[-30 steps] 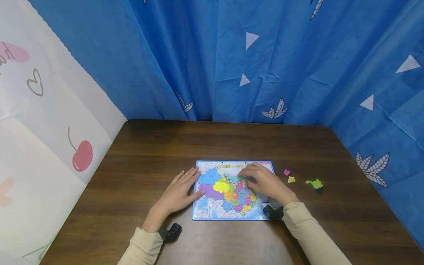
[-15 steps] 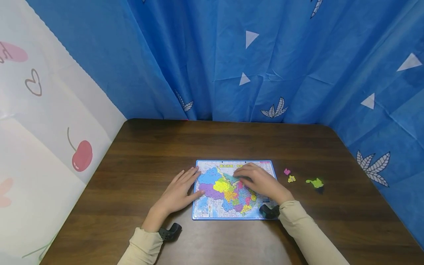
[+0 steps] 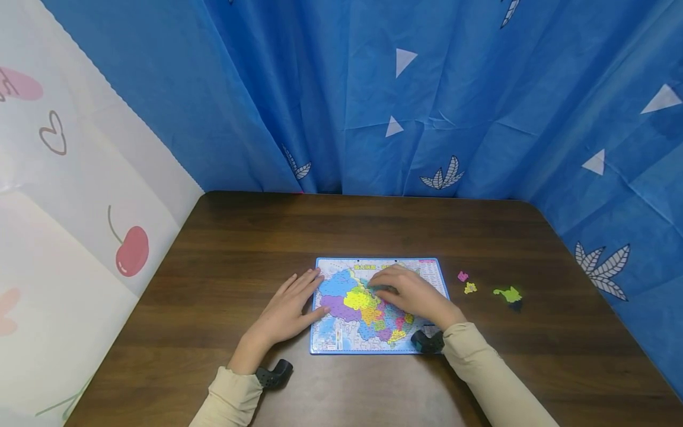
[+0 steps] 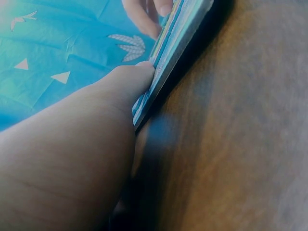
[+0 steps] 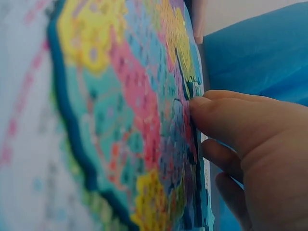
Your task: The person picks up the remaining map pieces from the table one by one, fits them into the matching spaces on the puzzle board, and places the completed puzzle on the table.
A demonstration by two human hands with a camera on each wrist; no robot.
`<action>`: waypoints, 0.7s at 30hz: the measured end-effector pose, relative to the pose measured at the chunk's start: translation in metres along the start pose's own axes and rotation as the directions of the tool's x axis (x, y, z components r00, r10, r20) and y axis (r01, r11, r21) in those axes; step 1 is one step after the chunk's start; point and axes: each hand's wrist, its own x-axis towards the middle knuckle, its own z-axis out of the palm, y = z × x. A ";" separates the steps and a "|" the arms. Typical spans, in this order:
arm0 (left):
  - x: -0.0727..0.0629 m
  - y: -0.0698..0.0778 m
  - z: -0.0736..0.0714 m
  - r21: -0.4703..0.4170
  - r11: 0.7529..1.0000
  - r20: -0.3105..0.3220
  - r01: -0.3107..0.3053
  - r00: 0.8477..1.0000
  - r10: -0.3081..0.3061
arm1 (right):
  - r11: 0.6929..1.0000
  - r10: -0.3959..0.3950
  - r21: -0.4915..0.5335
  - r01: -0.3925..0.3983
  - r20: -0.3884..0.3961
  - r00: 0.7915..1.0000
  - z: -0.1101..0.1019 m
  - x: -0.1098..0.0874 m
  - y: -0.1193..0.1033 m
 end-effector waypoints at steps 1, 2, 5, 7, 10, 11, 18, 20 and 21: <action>0.000 0.000 0.000 -0.001 1.000 0.000 0.001 1.000 -0.001 | 1.000 0.002 -0.005 -0.002 0.002 1.000 0.000 0.000 -0.001; 0.000 0.000 0.000 -0.002 1.000 0.001 0.002 1.000 -0.002 | 1.000 0.003 -0.011 -0.003 0.002 1.000 0.000 0.000 -0.001; 0.000 0.000 0.000 -0.003 1.000 0.005 0.003 1.000 -0.003 | 1.000 -0.001 -0.021 0.001 0.002 1.000 0.001 0.000 -0.001; 0.000 0.000 0.000 -0.002 1.000 0.004 0.003 1.000 -0.003 | 1.000 -0.007 -0.027 0.007 0.005 1.000 0.000 0.000 -0.001; 0.000 0.000 0.000 -0.001 1.000 0.000 0.001 1.000 -0.001 | 0.999 -0.018 -0.027 0.019 0.013 1.000 -0.001 -0.001 -0.001; 0.000 0.000 0.000 -0.001 1.000 -0.002 0.000 1.000 0.000 | 0.999 -0.022 -0.027 0.022 0.017 1.000 -0.001 -0.001 -0.001; 0.000 0.000 0.000 -0.001 1.000 -0.001 -0.003 1.000 0.003 | 0.999 -0.041 -0.032 0.042 0.040 0.998 -0.003 -0.003 -0.001; 0.000 0.000 0.000 0.000 1.000 0.000 -0.002 1.000 0.002 | 0.998 -0.046 -0.032 0.047 0.048 0.998 -0.004 -0.004 -0.001; 0.000 0.000 0.000 -0.001 1.000 0.000 -0.002 1.000 0.002 | 0.998 -0.046 -0.032 0.047 0.051 0.998 -0.004 -0.004 -0.001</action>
